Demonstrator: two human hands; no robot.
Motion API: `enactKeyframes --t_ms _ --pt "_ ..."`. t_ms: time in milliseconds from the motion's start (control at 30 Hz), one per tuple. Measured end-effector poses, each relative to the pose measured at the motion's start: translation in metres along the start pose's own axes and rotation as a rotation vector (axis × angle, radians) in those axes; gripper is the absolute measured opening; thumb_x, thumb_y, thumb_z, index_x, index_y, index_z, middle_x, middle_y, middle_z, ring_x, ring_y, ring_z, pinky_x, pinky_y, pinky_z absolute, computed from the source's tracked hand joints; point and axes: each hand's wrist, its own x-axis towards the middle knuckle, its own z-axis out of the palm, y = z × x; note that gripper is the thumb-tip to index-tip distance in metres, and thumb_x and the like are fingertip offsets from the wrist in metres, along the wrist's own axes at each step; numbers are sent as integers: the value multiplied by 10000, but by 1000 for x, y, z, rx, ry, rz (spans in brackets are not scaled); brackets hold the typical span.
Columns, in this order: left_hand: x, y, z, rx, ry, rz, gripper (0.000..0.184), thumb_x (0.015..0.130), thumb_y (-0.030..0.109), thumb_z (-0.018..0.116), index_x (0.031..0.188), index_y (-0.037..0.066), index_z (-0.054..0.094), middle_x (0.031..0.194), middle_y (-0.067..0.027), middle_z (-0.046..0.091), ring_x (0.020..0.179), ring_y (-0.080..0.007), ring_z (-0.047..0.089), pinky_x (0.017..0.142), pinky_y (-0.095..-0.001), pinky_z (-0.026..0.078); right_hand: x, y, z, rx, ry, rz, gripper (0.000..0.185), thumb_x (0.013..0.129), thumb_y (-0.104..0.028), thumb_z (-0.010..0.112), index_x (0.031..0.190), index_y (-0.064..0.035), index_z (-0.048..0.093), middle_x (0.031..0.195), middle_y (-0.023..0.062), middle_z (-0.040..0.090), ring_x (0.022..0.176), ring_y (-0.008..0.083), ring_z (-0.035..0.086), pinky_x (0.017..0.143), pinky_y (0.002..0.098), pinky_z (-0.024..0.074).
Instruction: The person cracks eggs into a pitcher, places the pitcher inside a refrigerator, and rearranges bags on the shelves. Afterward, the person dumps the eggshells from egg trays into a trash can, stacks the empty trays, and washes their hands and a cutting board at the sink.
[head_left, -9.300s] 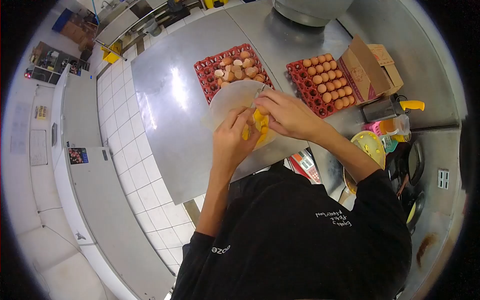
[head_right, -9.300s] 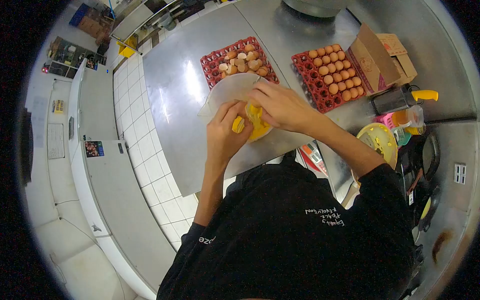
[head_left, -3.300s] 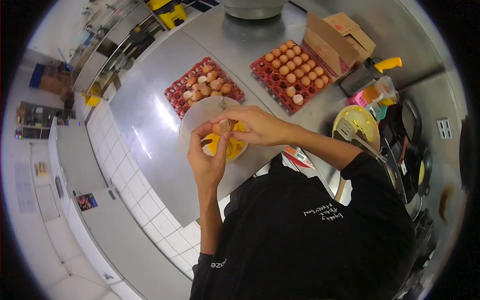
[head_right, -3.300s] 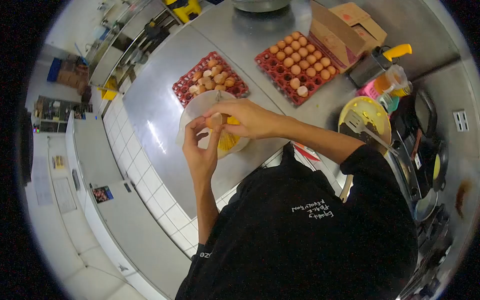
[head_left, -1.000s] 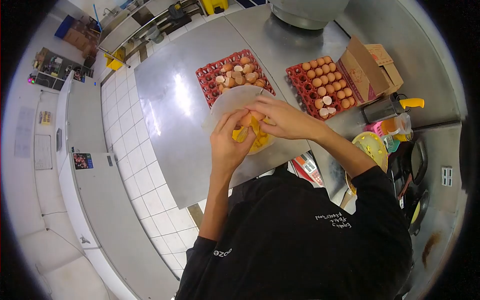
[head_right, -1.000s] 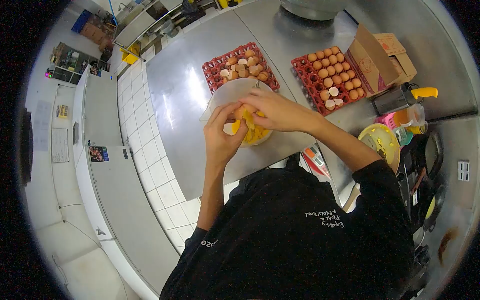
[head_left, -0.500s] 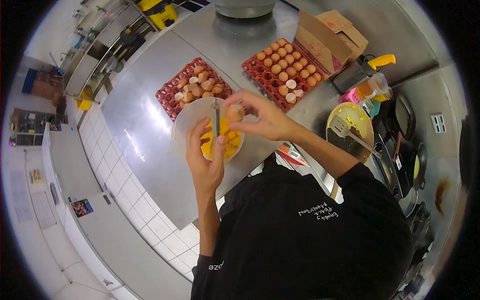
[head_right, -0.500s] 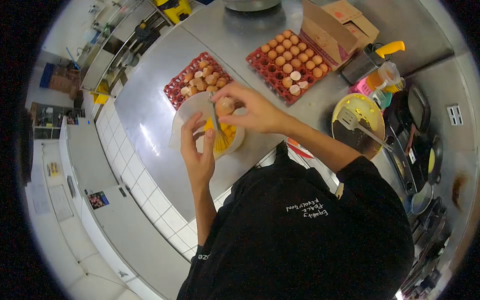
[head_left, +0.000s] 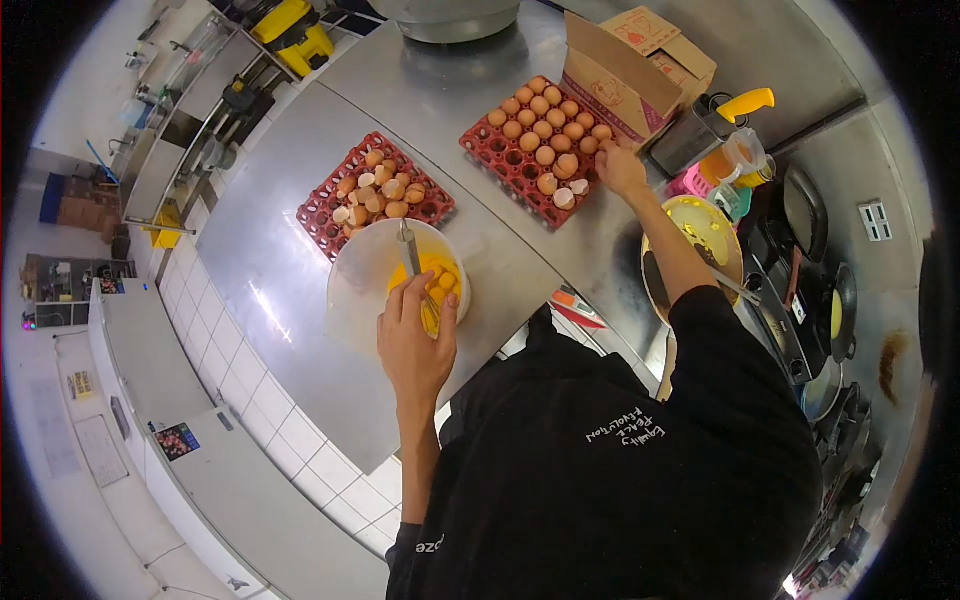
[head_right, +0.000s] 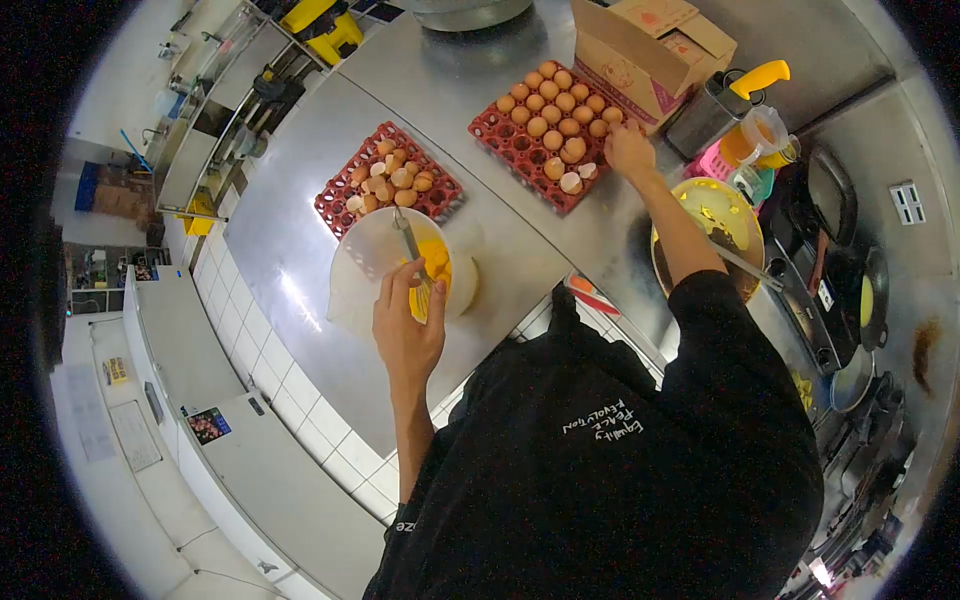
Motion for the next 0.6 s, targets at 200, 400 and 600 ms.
enactKeyframes --t_ms 200,400,600 --pt "-2 0 0 21 4 -17 332 1014 273 761 1298 107 721 1196 -100 724 1040 -315 704 899 -440 523 -14 -1 -5 188 35 6 415 945 -253 768 1286 -53 640 1152 191 738 1011 412 751 868 532 615" --pt "-1 -2 1 13 15 -18 327 1008 274 759 1280 95 726 1209 -99 735 1059 -288 711 901 -427 517 -51 -94 -67 1764 -410 131 315 1083 -185 555 1314 17 627 1063 89 693 910 168 686 849 348 593" --pt "0 -2 -4 -85 22 -19 323 1007 241 768 1281 78 716 1178 -106 728 1038 -284 721 900 -425 536 -139 -237 -158 1036 -194 -746 387 1025 -107 626 1406 -44 599 1284 136 614 1149 265 639 1008 416 529"
